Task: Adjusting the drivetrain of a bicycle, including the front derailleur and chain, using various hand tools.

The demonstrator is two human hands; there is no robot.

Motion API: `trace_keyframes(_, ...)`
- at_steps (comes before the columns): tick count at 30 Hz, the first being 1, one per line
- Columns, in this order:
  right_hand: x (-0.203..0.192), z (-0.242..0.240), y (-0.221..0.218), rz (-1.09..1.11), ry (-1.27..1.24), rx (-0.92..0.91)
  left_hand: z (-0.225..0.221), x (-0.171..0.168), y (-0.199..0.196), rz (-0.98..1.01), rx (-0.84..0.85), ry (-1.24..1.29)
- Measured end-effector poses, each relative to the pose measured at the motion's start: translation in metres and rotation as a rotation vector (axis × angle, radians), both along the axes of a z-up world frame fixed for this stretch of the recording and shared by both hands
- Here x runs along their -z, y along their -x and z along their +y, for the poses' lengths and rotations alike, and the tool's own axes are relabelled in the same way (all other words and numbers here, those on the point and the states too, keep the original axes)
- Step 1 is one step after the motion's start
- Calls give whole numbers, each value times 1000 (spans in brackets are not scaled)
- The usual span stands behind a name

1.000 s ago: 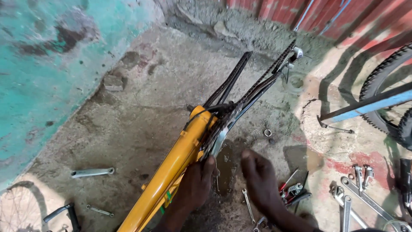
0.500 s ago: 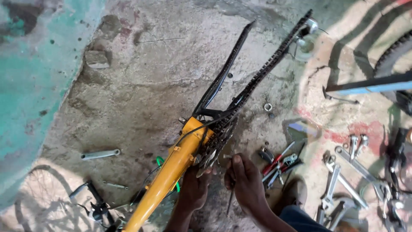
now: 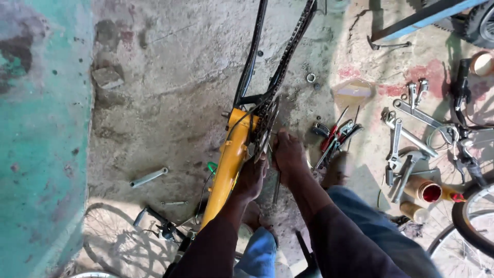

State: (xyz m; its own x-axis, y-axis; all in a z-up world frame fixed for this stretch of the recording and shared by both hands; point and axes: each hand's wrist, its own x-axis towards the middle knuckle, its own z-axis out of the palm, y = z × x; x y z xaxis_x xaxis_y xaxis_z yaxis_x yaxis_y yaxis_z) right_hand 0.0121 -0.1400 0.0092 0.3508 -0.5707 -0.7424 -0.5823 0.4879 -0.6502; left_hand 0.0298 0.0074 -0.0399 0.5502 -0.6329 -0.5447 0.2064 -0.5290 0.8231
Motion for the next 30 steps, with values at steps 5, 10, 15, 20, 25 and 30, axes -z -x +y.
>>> trace_keyframes(5, 16, -1, 3, 35, 313, -438, -3, -10, 0, -6, 32, -130)
trace_keyframes(10, 16, 5, 5, 115, 519, -565, -26, -53, -4, -13, 92, -280)
trace_keyframes(15, 22, 7, -11, 203, -338, 203, 21, 41, 27, 38, 1, -442)
trace_keyframes(20, -13, 8, -11, 217, -33, -1, 74, 177, 75, -959, 215, -90)
trace_keyframes(25, -63, 34, 2, -4, -151, 256, 6, 37, 13, -296, 219, -260)
trace_keyframes(30, -58, 34, 2, 214, 128, -100, -9, -22, 3, 145, -33, -346)
